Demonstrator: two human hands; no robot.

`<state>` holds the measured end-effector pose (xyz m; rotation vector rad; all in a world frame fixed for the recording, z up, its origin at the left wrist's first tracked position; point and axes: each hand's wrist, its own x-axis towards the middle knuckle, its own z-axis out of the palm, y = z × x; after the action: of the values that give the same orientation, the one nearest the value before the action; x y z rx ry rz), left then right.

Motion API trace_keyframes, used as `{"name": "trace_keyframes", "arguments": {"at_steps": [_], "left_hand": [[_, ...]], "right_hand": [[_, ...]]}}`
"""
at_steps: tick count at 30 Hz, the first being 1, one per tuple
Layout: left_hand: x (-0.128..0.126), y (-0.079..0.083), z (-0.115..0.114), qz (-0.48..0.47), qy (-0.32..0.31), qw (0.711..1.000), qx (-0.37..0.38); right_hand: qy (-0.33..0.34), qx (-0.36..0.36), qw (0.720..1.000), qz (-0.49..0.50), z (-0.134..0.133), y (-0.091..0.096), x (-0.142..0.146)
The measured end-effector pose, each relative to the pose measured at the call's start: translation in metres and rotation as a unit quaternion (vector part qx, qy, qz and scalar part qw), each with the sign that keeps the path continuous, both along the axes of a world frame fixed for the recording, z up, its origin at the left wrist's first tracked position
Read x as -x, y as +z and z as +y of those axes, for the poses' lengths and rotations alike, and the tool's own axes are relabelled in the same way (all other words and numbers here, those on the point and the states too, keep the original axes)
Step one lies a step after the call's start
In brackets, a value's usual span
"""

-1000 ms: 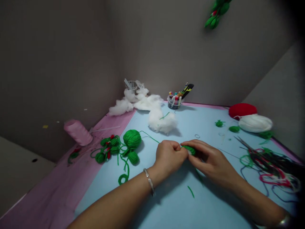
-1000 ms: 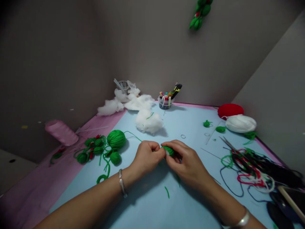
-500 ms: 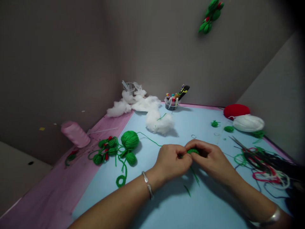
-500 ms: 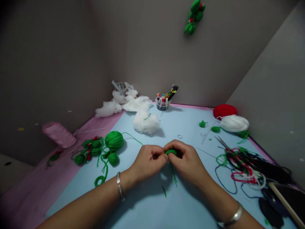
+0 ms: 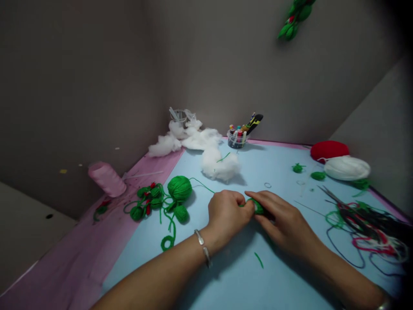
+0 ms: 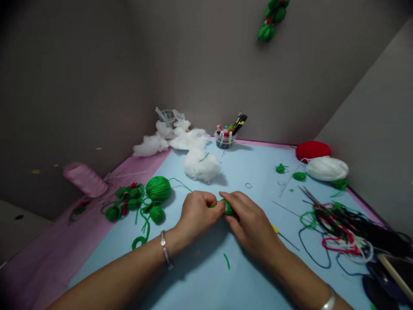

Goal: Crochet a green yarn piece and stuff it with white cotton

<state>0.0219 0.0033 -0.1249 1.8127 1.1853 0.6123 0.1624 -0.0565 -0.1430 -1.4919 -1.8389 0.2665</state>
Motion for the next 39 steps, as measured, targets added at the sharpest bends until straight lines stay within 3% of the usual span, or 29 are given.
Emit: {"name": "trace_keyframes", "arguments": {"at_steps": [10, 16, 20, 22, 25, 29, 34, 39], "left_hand": [[-0.002, 0.003, -0.013, 0.002, -0.047, 0.999, -0.017], [0.001, 0.003, 0.0, -0.009, -0.014, 1.0, 0.005], [0.005, 0.007, 0.009, -0.018, -0.025, 0.998, 0.052], [0.007, 0.008, 0.011, -0.021, -0.045, 0.995, 0.09], [0.007, 0.006, 0.011, -0.022, -0.065, 0.987, 0.144], [0.002, -0.003, 0.006, -0.022, -0.039, 0.986, 0.158], [-0.001, -0.001, 0.005, -0.056, -0.062, 0.989, 0.123], [0.004, 0.008, 0.018, -0.073, -0.122, 0.981, 0.134]], "right_hand": [[-0.049, 0.068, 0.995, -0.053, -0.001, -0.001, 0.004], [0.042, 0.147, 0.986, 0.074, 0.002, 0.015, -0.008], [0.055, 0.242, 0.937, 0.245, 0.004, 0.022, -0.02], [0.055, 0.261, 0.926, 0.269, 0.003, 0.023, -0.022], [0.064, 0.23, 0.944, 0.229, 0.001, 0.021, -0.017], [0.05, 0.13, 0.982, 0.13, 0.0, 0.017, -0.01], [0.007, 0.097, 0.985, 0.141, -0.001, 0.017, -0.012], [0.023, 0.118, 0.976, 0.181, 0.003, 0.019, -0.017]]}}
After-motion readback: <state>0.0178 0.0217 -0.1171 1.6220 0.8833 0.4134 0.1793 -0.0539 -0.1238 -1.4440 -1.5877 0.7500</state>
